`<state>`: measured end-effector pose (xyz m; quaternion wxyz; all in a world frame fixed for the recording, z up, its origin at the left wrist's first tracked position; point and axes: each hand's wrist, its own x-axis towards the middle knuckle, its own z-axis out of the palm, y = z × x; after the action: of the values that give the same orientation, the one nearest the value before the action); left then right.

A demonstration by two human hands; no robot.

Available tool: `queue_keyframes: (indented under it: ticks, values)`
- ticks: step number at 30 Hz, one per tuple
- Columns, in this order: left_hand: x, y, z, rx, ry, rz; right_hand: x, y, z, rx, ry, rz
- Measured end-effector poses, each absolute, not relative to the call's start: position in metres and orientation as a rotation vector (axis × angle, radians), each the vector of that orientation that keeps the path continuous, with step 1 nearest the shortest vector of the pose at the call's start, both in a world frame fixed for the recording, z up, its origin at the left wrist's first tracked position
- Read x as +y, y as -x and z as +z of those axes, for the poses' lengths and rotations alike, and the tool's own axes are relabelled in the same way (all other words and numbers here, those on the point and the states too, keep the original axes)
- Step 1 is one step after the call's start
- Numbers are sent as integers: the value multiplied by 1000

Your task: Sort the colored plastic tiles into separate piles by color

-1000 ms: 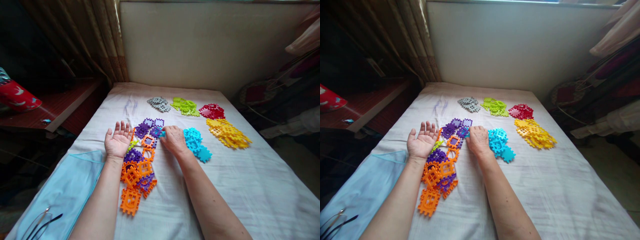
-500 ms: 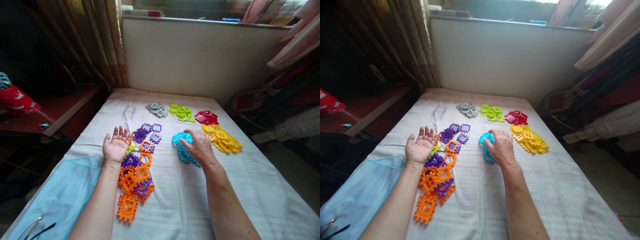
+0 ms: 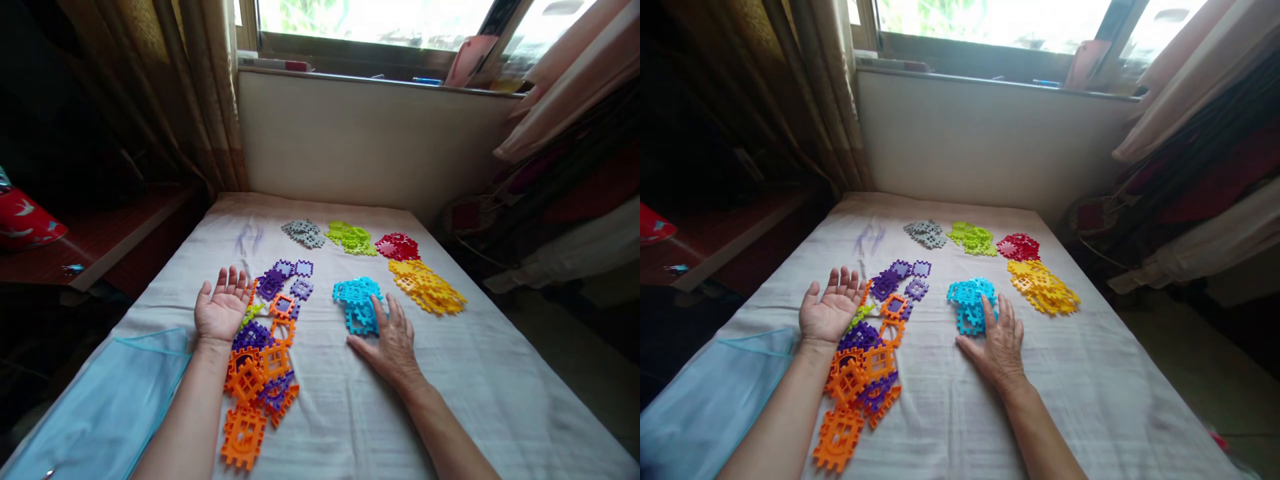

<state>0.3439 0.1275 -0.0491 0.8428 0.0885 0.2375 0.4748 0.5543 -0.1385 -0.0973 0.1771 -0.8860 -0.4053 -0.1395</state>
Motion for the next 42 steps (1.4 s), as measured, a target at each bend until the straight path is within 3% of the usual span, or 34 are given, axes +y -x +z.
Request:
queue_keyframes:
  ticks: [6,23,30,42]
  values:
    - [128,-344,-48,505,-162,1008,-98,-574,-96,-1183,2493,-289]
    - [128,-346,-50,508,-163,1010,-4,-622,-100,-1069,2403,-416]
    - [128,-345,-51,499,-170,1004,-8,-593,-88,-1479,2207,-601]
    - [129,-344,-55,487,-191,1007,19,-573,-68,-1592,2250,-416]
